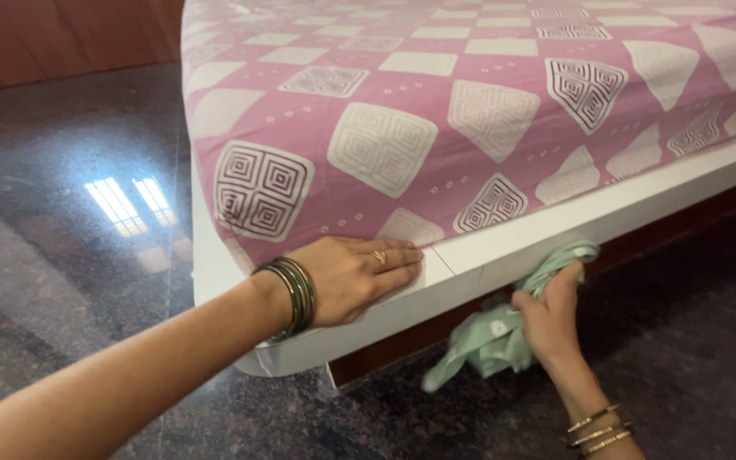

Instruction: The person wipes the side and edge of a mattress with a light green cloth. They smooth the fitted sheet over the mattress edge while continuing to wipe the white side panel along the length of the bed.

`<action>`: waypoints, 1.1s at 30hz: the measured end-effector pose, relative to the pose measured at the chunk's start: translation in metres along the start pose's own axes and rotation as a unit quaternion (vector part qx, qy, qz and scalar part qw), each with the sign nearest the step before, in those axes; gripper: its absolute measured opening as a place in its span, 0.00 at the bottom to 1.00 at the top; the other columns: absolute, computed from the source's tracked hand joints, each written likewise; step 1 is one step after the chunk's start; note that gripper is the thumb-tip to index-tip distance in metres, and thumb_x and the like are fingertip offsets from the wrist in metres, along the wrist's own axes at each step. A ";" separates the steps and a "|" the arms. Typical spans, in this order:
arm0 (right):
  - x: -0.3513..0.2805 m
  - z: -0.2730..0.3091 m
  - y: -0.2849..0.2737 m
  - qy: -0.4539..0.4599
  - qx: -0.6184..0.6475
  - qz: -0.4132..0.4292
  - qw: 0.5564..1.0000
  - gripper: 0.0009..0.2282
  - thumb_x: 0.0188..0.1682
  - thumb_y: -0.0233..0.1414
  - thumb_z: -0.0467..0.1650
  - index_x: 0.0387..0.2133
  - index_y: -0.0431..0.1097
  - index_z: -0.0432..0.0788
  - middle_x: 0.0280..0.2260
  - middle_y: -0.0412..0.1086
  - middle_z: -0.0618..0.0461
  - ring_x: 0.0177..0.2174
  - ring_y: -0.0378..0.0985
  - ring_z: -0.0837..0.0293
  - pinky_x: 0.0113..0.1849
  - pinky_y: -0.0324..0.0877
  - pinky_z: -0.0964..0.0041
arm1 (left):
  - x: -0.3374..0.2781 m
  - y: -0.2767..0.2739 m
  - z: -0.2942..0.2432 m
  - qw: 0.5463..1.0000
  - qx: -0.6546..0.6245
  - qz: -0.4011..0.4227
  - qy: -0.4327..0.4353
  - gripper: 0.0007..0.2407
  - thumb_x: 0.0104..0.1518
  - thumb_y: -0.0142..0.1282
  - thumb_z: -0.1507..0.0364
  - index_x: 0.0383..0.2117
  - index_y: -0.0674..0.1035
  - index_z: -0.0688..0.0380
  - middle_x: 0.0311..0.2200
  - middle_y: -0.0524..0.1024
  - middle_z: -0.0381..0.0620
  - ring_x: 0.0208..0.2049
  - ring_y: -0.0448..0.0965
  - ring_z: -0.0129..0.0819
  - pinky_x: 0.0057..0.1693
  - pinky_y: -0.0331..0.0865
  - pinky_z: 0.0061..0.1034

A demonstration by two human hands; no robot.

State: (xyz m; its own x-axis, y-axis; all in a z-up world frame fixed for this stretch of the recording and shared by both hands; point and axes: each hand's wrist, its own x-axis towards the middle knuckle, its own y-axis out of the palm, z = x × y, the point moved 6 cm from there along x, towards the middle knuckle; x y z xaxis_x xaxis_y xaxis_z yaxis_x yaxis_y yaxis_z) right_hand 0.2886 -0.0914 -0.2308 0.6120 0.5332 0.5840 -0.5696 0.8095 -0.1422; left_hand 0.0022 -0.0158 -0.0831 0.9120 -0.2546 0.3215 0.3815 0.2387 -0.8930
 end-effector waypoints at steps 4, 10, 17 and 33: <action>-0.004 0.056 -0.035 0.169 -0.038 -0.017 0.985 0.27 0.33 0.48 0.16 0.51 0.60 0.33 0.45 0.69 0.37 0.41 0.75 0.46 0.41 0.73 0.51 | 0.000 0.000 0.002 1.000 0.010 0.006 0.006 0.22 0.48 0.51 0.77 0.54 0.74 0.63 0.58 0.73 0.54 0.59 0.73 0.44 0.59 0.71 0.33; -0.012 0.173 -0.028 -0.221 -0.164 -0.027 0.961 0.24 0.38 0.53 0.23 0.50 0.56 0.33 0.44 0.66 0.36 0.46 0.72 0.47 0.49 0.69 0.56 | 0.001 -0.002 -0.002 1.000 0.018 0.004 0.007 0.21 0.49 0.51 0.77 0.53 0.75 0.62 0.57 0.73 0.52 0.58 0.74 0.42 0.58 0.72 0.33; -0.004 0.058 -0.012 -0.114 -0.259 -0.030 0.959 0.33 0.40 0.53 0.23 0.64 0.54 0.35 0.61 0.42 0.20 0.61 0.44 0.29 0.56 0.55 0.34 | -0.006 0.002 0.000 1.000 -0.001 0.012 -0.025 0.19 0.54 0.52 0.76 0.54 0.75 0.60 0.57 0.73 0.52 0.58 0.74 0.42 0.58 0.72 0.33; -0.105 0.061 0.190 -0.380 -0.110 0.118 0.911 0.08 0.48 0.55 0.31 0.38 0.73 0.40 0.39 0.73 0.43 0.43 0.75 0.39 0.47 0.68 0.41 | -0.021 0.012 -0.001 0.988 -0.104 0.002 -0.116 0.17 0.63 0.47 0.72 0.59 0.73 0.56 0.62 0.69 0.50 0.61 0.71 0.43 0.63 0.67 0.34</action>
State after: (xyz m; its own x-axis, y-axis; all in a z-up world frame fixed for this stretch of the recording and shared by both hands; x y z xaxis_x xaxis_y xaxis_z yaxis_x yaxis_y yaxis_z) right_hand 0.0826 -0.0089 -0.2705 -0.1177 0.4425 0.8890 -0.4615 0.7683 -0.4435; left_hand -0.0129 -0.0088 -0.1011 0.9325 -0.0263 0.3602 0.3610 0.0352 -0.9319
